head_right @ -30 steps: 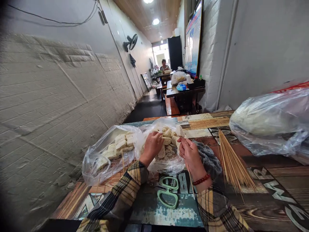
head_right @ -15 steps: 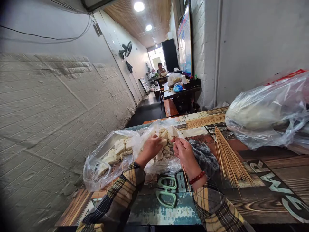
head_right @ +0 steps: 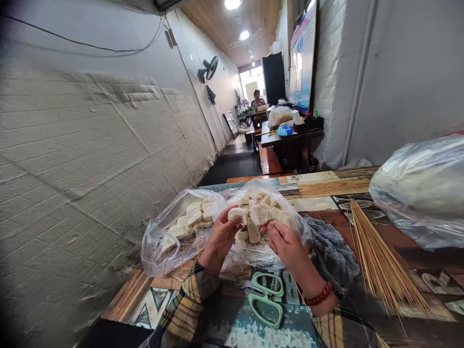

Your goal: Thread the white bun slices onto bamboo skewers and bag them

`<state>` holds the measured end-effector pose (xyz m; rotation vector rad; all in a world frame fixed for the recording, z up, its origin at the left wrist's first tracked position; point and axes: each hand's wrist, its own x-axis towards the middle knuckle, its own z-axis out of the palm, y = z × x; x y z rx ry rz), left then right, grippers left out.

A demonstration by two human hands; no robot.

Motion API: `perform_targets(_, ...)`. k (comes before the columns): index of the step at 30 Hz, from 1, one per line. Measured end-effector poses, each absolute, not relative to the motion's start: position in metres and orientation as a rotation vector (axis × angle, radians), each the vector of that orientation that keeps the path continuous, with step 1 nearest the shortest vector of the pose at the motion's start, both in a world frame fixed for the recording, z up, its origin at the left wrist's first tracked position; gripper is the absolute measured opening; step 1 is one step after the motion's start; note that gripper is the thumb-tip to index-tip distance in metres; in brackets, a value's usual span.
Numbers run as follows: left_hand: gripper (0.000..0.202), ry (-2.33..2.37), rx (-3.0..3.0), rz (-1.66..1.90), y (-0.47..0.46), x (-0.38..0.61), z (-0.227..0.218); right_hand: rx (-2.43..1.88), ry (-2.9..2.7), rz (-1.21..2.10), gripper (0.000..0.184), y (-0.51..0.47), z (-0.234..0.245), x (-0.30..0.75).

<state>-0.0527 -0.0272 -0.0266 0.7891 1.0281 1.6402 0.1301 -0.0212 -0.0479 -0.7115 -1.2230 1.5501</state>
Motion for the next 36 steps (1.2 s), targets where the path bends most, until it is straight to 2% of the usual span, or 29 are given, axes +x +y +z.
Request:
perform_targets(3,0.037,0.972,0.681,1.662,-0.029,-0.057,-0.029,-0.772,-1.443,1.453,0.035,-0.029,-0.050,0.127)
perform_targets(10,0.042,0.874,0.455,1.709,-0.032,-0.062,-0.036,-0.832,-1.871,1.118,0.031,-0.041,-0.056,0.119)
perform_targets(15,0.034,0.850,0.376,1.725,-0.036,-0.061,-0.036,-0.880,-2.019,0.963,0.031,-0.046,-0.057,0.115)
perform_targets(22,0.034,0.824,0.362,1.726,-0.037,-0.059,-0.038,-0.952,-2.053,0.897,0.036,-0.044,-0.061,0.113)
perform_targets(36,0.041,0.851,0.408,1.760,-0.039,-0.054,-0.038,-0.943,-2.029,0.892,0.033,-0.044,-0.062,0.112)
